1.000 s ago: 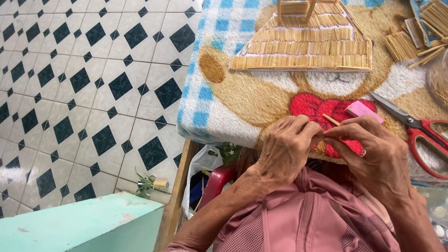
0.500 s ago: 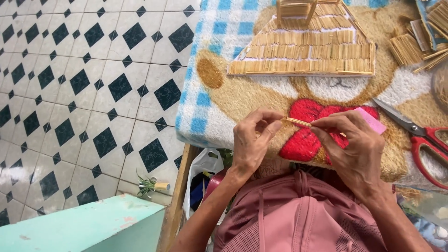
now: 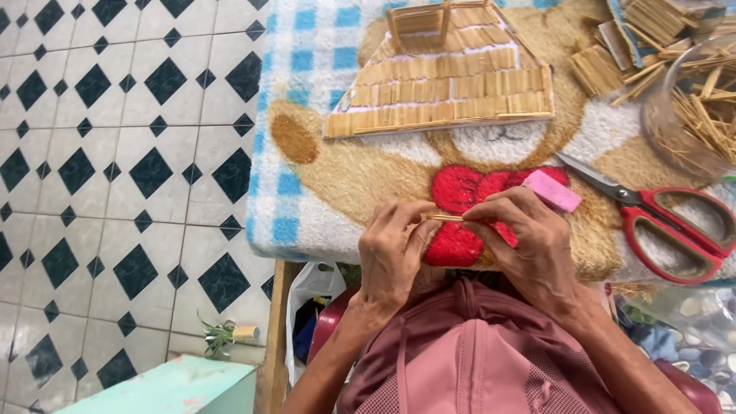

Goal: Assembling a miniature structure using small wooden sticks, adhesive, and scissors for trimming.

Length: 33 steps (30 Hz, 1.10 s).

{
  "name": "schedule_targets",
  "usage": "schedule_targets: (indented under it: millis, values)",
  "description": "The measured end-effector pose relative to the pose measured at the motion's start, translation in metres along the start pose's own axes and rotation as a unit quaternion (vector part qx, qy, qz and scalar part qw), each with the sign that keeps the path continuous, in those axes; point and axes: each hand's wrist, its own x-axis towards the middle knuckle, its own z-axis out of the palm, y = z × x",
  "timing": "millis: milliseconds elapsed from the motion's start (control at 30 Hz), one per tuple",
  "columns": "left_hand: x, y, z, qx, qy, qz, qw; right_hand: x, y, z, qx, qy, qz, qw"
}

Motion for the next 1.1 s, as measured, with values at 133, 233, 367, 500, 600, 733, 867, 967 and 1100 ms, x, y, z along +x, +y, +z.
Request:
schedule_targets:
  millis: [133, 233, 367, 500, 600, 733, 867, 967, 1100]
  values:
    - [0.011, 0.029, -0.008, -0.195, -0.047, -0.154, 0.967, -0.005, 0.000, -0.006, 0.055, 0.006, 0.037, 0.998]
    - [0.010, 0.032, -0.007, -0.354, -0.060, -0.281, 0.890, -0.004, -0.009, -0.016, 0.063, 0.011, 0.055, 0.996]
    - [0.008, 0.036, -0.007, -0.415, -0.081, -0.289, 0.859, -0.009, -0.009, -0.026, -0.034, -0.004, -0.003, 0.999]
    - [0.001, 0.038, -0.007, -0.415, -0.087, -0.309, 0.851, -0.010, -0.011, -0.027, -0.041, -0.005, -0.004, 0.999]
    - [0.001, 0.043, -0.008, -0.434, -0.084, -0.299, 0.846, -0.009, -0.016, -0.029, -0.024, -0.002, -0.028, 0.999]
    - [0.001, 0.045, -0.010, -0.422, -0.077, -0.275, 0.860, -0.009, -0.018, -0.030, -0.039, -0.007, -0.047, 0.998]
    - [0.003, 0.052, -0.014, -0.367, -0.062, -0.216, 0.903, -0.009, -0.020, -0.033, -0.018, -0.032, -0.022, 0.999]
    - [0.003, 0.056, -0.016, -0.316, -0.050, -0.176, 0.931, -0.007, -0.021, -0.033, -0.012, -0.049, -0.004, 0.999]
    - [0.003, 0.063, -0.021, -0.294, -0.052, -0.146, 0.943, -0.006, -0.027, -0.034, 0.004, -0.047, 0.009, 0.999]
